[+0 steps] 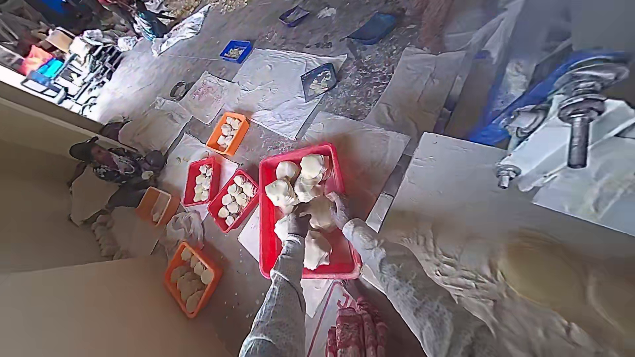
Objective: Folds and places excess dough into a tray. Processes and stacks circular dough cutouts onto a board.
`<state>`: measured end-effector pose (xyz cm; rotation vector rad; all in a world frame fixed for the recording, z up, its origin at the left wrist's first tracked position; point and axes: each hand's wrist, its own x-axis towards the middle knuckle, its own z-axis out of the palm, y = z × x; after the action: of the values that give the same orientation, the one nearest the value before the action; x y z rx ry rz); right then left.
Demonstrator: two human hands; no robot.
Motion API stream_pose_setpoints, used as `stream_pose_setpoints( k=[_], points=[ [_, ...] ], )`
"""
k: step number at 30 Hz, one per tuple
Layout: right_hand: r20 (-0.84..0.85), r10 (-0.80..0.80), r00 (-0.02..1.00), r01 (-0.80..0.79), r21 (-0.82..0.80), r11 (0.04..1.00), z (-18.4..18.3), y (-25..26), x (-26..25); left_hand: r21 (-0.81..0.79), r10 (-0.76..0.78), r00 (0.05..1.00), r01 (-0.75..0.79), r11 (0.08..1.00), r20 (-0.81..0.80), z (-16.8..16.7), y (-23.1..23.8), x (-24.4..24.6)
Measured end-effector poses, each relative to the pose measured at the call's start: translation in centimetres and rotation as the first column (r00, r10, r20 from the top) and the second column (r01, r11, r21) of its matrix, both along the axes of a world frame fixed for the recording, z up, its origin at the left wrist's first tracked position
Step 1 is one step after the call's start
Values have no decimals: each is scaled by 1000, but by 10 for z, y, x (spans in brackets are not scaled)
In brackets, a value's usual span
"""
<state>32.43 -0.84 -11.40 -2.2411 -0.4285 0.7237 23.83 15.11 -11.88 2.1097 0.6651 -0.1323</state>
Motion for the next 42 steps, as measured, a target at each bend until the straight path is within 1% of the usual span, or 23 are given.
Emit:
stream_pose_setpoints(
  k=[3,5,7,9,11,12,14,15,16,17,18,19,21,25,26,28,30,32,35,37,39,40,42],
  points=[
    [148,-51,988,43,58,997,6,-32,-31,143,-4,1000,2,990,14,-10,5,-5],
    [380,-153,913,115,119,986,3,-67,-74,177,-6,994,-13,984,106,-16,5,-21],
    [505,-99,858,91,41,995,0,-110,-111,174,8,979,-45,984,204,-15,-4,-38],
    [481,-14,877,89,-134,987,-6,-155,-147,193,2,961,-58,979,275,-5,-21,-58],
    [410,-25,912,124,-216,968,-11,-200,-176,226,-25,941,-56,972,338,8,-46,-77],
    [296,-25,955,104,-256,961,0,-224,-184,236,-42,932,-47,971,359,15,-60,-85],
    [-119,33,992,-80,-419,905,61,-271,-177,262,-81,911,-30,964,404,25,-92,-98],
    [-189,47,981,-132,-468,874,76,-292,-179,270,-97,899,-25,963,427,28,-110,-105],
    [-12,23,1000,-26,-482,876,63,-311,-197,262,-101,896,-18,965,433,32,-128,-111],
    [349,-47,936,185,-374,909,24,-329,-220,237,-91,899,-15,971,429,37,-148,-116],
    [516,-60,855,255,-317,914,-2,-347,-230,203,-81,904,-7,979,419,43,-171,-119],
    [532,-53,845,257,-317,913,-10,-367,-234,187,-88,911,13,982,402,48,-193,-122],
    [461,-85,883,265,-341,902,-6,-408,-238,194,-145,904,71,978,401,47,-229,-129],
    [218,-171,961,245,-379,892,29,-477,-228,85,-241,878,226,970,413,46,-306,-149],
    [192,-225,955,281,-359,890,38,-492,-225,58,-258,882,257,965,394,47,-327,-153],
    [210,-413,886,448,-160,879,57,-519,-226,-36,-283,890,316,948,358,54,-373,-159],
    [245,-600,761,586,138,799,74,-536,-231,-161,-317,889,384,909,330,65,-420,-162],
    [179,-699,692,638,302,709,93,-545,-236,-297,-376,862,477,827,340,75,-463,-162],
    [13,-714,700,657,379,651,119,-551,-239,-453,-425,808,583,675,408,92,-514,-155],
    [-94,-668,738,627,460,628,125,-552,-241,-617,-366,849,528,584,380,100,-536,-153],
    [-155,-635,757,607,525,597,129,-552,-244,-773,-296,910,406,488,290,111,-549,-153],
    [-157,-634,757,605,533,591,130,-553,-245,-800,-275,924,371,472,266,116,-552,-154],
    [-147,-639,755,611,513,603,133,-557,-249,-797,-196,947,319,512,253,124,-553,-155]
  ],
)
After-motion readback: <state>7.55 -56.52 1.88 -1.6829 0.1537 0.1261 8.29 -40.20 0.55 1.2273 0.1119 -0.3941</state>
